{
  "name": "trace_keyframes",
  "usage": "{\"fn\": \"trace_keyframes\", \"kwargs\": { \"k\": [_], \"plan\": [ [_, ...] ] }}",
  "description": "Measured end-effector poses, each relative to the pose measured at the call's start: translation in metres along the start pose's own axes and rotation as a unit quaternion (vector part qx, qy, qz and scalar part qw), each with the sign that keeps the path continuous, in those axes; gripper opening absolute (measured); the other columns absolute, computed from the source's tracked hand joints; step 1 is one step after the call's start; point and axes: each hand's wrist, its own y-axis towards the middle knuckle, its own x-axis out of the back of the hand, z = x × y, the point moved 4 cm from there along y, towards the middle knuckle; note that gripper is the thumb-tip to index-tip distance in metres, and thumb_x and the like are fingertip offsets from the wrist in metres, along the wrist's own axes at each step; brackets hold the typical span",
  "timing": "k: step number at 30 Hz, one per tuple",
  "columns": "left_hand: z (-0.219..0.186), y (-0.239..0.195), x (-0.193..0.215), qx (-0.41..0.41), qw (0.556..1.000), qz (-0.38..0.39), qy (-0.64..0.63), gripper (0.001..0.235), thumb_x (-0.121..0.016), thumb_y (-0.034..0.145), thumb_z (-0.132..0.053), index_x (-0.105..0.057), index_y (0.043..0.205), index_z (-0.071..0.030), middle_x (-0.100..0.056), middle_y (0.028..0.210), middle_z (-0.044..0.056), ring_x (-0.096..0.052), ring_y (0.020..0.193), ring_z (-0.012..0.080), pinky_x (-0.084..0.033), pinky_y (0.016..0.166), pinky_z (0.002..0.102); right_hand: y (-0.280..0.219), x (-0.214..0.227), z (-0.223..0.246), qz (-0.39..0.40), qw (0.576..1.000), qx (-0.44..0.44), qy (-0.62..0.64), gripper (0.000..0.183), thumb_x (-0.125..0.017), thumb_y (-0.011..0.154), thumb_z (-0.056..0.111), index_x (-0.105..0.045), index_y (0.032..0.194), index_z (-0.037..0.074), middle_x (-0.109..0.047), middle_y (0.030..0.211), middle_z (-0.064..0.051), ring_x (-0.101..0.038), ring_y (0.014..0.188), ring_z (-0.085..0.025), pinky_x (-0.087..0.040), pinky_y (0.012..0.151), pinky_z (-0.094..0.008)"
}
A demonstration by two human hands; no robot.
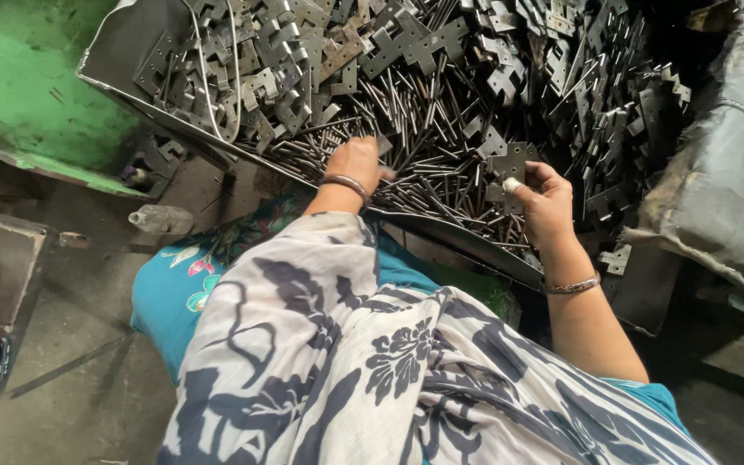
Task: The person sorts through a large bin of metal hinges and pins, picking them up one by one and examining them before placing them back into the bin or onto a side surface.
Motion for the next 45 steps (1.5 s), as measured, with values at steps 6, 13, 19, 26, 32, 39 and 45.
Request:
{"fn": "trace_keyframes", "kwargs": {
  "k": [6, 13, 19, 26, 32, 39, 45],
  "plan": [
    [0.008, 0.02, -0.031, 0.025, 0.995, 0.08, 0.054, 0.018, -0.069, 0.089, -0.005, -0.073, 0.106, -0.003, -0.071, 0.109, 0.026, -0.071, 0.106, 0.0404, -0.059, 0.09, 0.045, -0.01, 0.002, 0.0, 0.007, 0.999, -0.007, 0.035, 0.031, -0.069, 0.093, -0.008, -0.063, 0.124, -0.005, -0.071, 0.108, -0.011, -0.071, 0.093, -0.018, -0.062, 0.079, -0.031],
    [-0.009, -0.011, 0.013, 0.143, 0.613, 0.045, -0.775, 0.014, -0.065, 0.106, -0.01, -0.066, 0.117, -0.001, -0.073, 0.109, 0.017, -0.059, 0.083, 0.024, -0.05, 0.074, 0.039, -0.022, -0.011, 0.033, -0.05, 0.991, -0.019, 0.127, 0.055, -0.066, 0.082, -0.011, -0.057, 0.134, 0.004, -0.071, 0.114, -0.009, -0.075, 0.096, -0.019, -0.065, 0.08, -0.034],
    [-0.109, -0.035, -0.03, 0.154, 0.364, 0.151, -0.906, 0.051, -0.052, 0.098, -0.046, -0.058, 0.134, -0.009, -0.067, 0.121, 0.011, -0.069, 0.102, 0.0227, -0.057, 0.088, 0.039, -0.04, -0.078, 0.039, -0.001, 0.937, 0.209, -0.279, 0.058, -0.063, 0.103, -0.004, -0.051, 0.159, 0.006, -0.074, 0.131, -0.016, -0.071, 0.106, -0.022, -0.06, 0.088, -0.032],
    [-0.155, -0.016, -0.043, 0.143, 0.599, 0.199, -0.762, 0.062, -0.046, 0.097, -0.065, -0.054, 0.137, -0.018, -0.063, 0.126, 0.002, -0.061, 0.113, 0.0149, -0.05, 0.094, 0.038, -0.036, -0.039, 0.066, -0.047, 0.949, 0.175, -0.257, 0.05, -0.059, 0.098, -0.002, -0.054, 0.147, 0.002, -0.065, 0.138, -0.014, -0.071, 0.107, -0.025, -0.063, 0.087, -0.035],
    [-0.15, 0.056, -0.032, -0.066, 0.993, -0.014, -0.099, 0.042, -0.067, 0.093, -0.046, -0.073, 0.117, -0.012, -0.057, 0.128, 0.011, -0.05, 0.119, 0.0325, -0.04, 0.096, 0.051, -0.039, 0.141, 0.114, -0.177, 0.948, 0.264, 0.004, 0.035, -0.065, 0.101, -0.011, -0.066, 0.136, -0.01, -0.071, 0.122, -0.016, -0.071, 0.101, -0.025, -0.061, 0.09, -0.041],
    [-0.167, 0.069, -0.069, -0.088, 0.99, -0.043, 0.104, 0.031, -0.074, 0.086, -0.034, -0.077, 0.102, -0.008, -0.054, 0.131, 0.008, -0.046, 0.125, 0.0295, -0.037, 0.103, 0.05, -0.052, 0.286, 0.085, -0.341, 0.571, 0.188, -0.722, 0.059, -0.056, 0.094, -0.015, -0.055, 0.153, -0.01, -0.064, 0.133, -0.032, -0.065, 0.113, -0.045, -0.054, 0.098, -0.051],
    [-0.152, 0.077, -0.056, 0.038, 0.993, 0.043, -0.104, 0.037, -0.085, 0.078, -0.035, -0.074, 0.089, -0.002, -0.057, 0.128, 0.013, -0.057, 0.115, 0.031, -0.047, 0.098, 0.043, -0.032, 0.152, 0.122, -0.238, 0.551, 0.302, -0.741, 0.024, -0.065, 0.096, -0.005, -0.069, 0.119, -0.001, -0.068, 0.114, -0.018, -0.068, 0.104, -0.031, -0.056, 0.085, -0.041]
  ]
}}
